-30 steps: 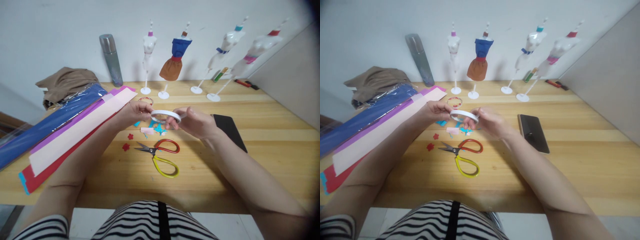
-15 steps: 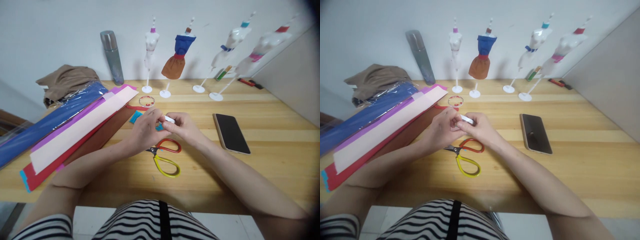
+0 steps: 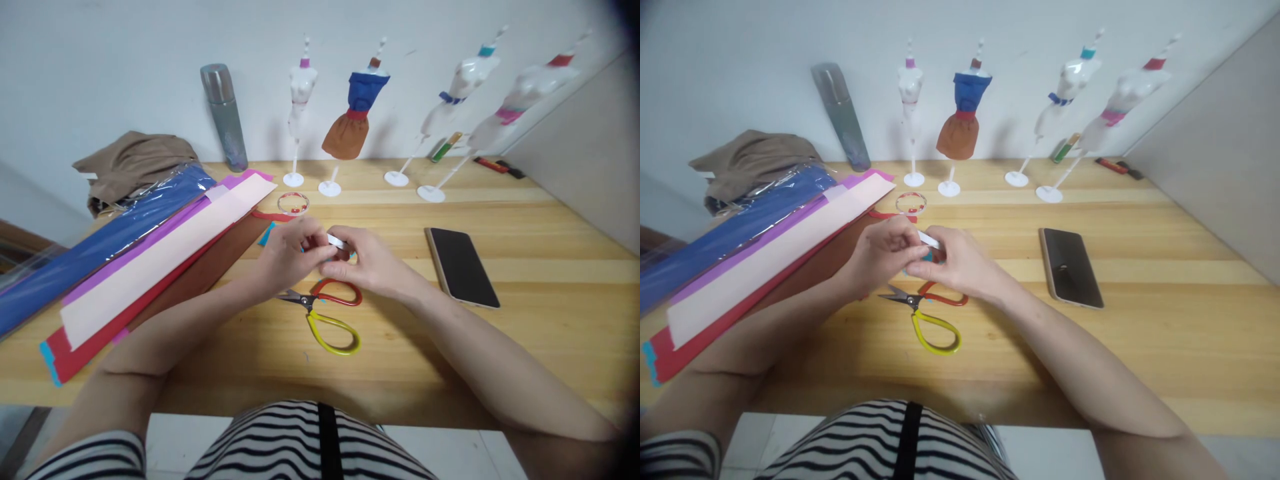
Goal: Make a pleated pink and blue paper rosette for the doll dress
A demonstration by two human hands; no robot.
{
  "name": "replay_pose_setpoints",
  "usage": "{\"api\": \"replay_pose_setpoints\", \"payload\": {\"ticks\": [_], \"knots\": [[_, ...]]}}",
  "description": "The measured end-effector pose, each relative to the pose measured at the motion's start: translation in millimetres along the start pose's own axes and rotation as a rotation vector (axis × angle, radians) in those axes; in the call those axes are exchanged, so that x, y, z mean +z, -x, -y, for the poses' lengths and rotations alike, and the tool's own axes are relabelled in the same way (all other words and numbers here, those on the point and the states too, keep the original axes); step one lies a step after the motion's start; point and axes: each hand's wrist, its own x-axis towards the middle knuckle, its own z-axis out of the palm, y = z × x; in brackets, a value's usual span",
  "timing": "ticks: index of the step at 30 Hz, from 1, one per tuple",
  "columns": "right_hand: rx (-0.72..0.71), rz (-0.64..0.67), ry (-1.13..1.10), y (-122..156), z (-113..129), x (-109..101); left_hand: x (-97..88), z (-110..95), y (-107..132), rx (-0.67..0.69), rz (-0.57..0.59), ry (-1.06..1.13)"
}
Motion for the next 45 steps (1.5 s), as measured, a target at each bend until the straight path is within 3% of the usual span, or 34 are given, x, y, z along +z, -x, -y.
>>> {"api": "replay_pose_setpoints", "payload": {"ticks": [4, 7, 11, 20, 27, 34, 40, 45], "knots": [[-0.064, 0.056, 0.050, 3.2, 6.4, -7.8, -8.9, -6.0, -9.4, -0.269, 0.102, 0.208], [-0.149, 0.040, 0.019, 5.4, 6.5, -11.1, -15.1, -11.5, -11.0, -0.333, 0.148, 0.278], [-0.140, -0.010, -0.001, 7.0, 5.9, -12.4, -20.1, -14.3, -10.4, -0.343, 0.174, 0.346], [-0.120, -0.048, 0.072, 7.7, 6.0, -17.0, -21.6, 0.3, -16.7, -0.407, 0.177, 0.512], [-0.055, -0.069, -0.319, 1.9, -6.0, -20.2, -33.7, -10.2, -21.1, -0.414, 0.144, 0.500], [-0.025, -0.120, -0.559, -6.6, -4.4, -23.8, -46.8, -12.3, -28.6, -0.397, -0.043, 0.414], [-0.048, -0.210, -0.488, -8.0, -4.0, -21.6, -47.8, -12.9, -28.8, -0.401, -0.064, 0.404], [-0.066, -0.265, -0.305, -5.9, -13.2, -21.4, -49.0, -13.1, -29.2, -0.438, -0.036, 0.416]]}}
